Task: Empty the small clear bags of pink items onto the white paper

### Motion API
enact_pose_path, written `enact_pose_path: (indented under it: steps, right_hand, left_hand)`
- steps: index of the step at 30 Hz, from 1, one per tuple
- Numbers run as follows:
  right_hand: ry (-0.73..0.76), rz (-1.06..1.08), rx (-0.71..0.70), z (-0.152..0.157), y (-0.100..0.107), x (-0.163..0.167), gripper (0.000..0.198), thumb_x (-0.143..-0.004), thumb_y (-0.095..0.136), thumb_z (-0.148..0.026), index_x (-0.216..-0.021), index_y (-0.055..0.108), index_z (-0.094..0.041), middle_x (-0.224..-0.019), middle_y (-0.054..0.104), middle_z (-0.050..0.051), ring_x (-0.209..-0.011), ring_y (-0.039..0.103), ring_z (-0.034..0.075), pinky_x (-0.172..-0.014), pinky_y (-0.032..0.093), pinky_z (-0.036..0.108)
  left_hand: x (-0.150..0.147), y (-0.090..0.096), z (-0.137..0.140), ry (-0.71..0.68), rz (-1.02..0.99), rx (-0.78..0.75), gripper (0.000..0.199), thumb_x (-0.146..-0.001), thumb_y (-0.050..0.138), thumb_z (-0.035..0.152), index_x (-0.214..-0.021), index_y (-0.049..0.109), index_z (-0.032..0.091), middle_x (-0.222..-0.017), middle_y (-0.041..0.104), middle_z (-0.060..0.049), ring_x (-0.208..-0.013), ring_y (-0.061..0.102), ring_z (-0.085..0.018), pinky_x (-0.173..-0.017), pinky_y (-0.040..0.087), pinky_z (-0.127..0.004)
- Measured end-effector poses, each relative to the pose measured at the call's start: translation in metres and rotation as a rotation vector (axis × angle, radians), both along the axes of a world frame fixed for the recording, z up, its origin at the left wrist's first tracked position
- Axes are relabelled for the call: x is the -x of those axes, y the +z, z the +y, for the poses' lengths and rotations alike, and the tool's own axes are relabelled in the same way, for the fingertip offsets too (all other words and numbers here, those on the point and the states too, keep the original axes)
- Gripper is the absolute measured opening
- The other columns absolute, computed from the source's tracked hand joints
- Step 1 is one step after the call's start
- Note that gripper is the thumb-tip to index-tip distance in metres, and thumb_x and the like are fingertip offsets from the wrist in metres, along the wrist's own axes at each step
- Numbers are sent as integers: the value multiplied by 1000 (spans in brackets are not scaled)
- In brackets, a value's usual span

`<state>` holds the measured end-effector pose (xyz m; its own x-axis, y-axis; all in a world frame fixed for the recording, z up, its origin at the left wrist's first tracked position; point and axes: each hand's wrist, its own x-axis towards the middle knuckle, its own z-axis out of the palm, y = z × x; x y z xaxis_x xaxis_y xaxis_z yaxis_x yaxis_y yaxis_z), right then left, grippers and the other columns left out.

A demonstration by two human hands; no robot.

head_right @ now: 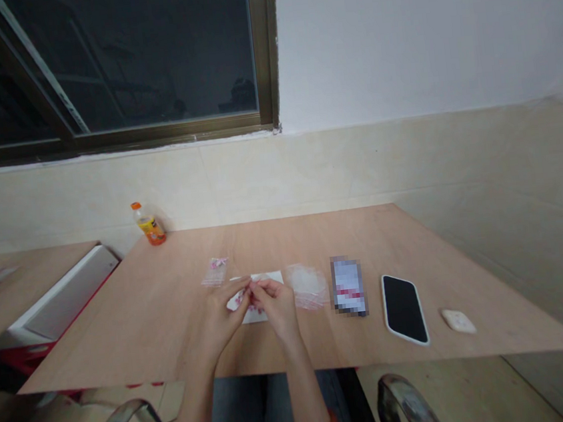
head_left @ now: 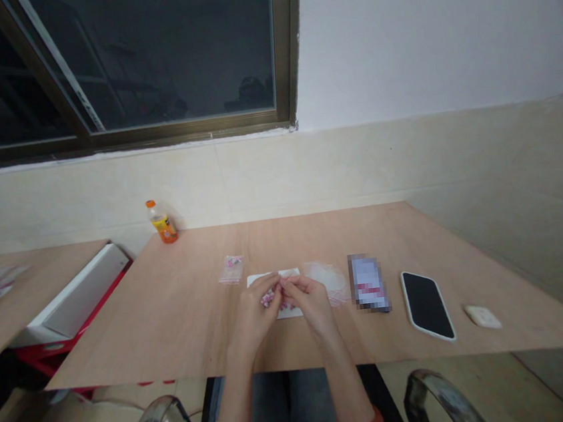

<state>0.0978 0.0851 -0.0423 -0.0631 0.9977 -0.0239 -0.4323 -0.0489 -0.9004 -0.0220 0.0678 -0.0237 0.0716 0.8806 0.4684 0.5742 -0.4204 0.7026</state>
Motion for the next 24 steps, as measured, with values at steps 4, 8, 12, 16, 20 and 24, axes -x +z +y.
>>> enact_pose_path:
  steps: [4,8,12,16,20,24]
  right_hand:
    - [-19,-8,40,-1,0,3,30,-60,73,-42,-70,68,-15,-66,66,4,-59,62,16,-55,51,26]
    - [8,-3,57,1,-2,4,32,-58,73,-43,-70,66,-15,-69,67,4,-61,64,17,-61,53,30]
    - [-5,-78,-18,-1,-3,7,31,-63,69,-45,-67,62,-16,-65,64,3,-57,61,15,-58,51,28]
    - [-38,-239,-160,-3,-3,9,28,-74,59,-45,-67,56,-18,-64,60,1,-60,57,15,-56,48,25]
    - [-53,-335,-250,-4,-4,8,27,-80,52,-44,-68,53,-19,-64,57,-1,-61,53,14,-57,44,24]
    - [-57,-346,-250,-4,-7,7,25,-81,51,-43,-70,52,-20,-66,57,-1,-62,53,14,-57,42,24]
  left_hand:
    - [-1,-14,6,-7,-32,-55,20,-83,51,20,-96,66,19,-99,69,-8,-93,63,-19,-85,50,-33]
    - [1,-19,9,-15,-37,-61,20,-86,47,20,-94,65,18,-94,68,-7,-89,62,-18,-80,49,-32]
    - [1,-16,6,24,-40,-13,19,-86,45,21,-88,63,17,-86,68,-6,-80,62,-16,-72,48,-28]
    - [-4,-15,3,54,-110,60,22,-88,42,26,-82,61,16,-77,65,-4,-70,60,-15,-62,45,-24]
    - [-9,-14,2,67,-198,91,24,-88,41,28,-79,59,16,-71,62,-3,-63,58,-13,-56,43,-22]
    - [-13,-11,2,95,-218,103,23,-86,44,29,-75,58,15,-68,61,-3,-64,58,-14,-54,42,-21]
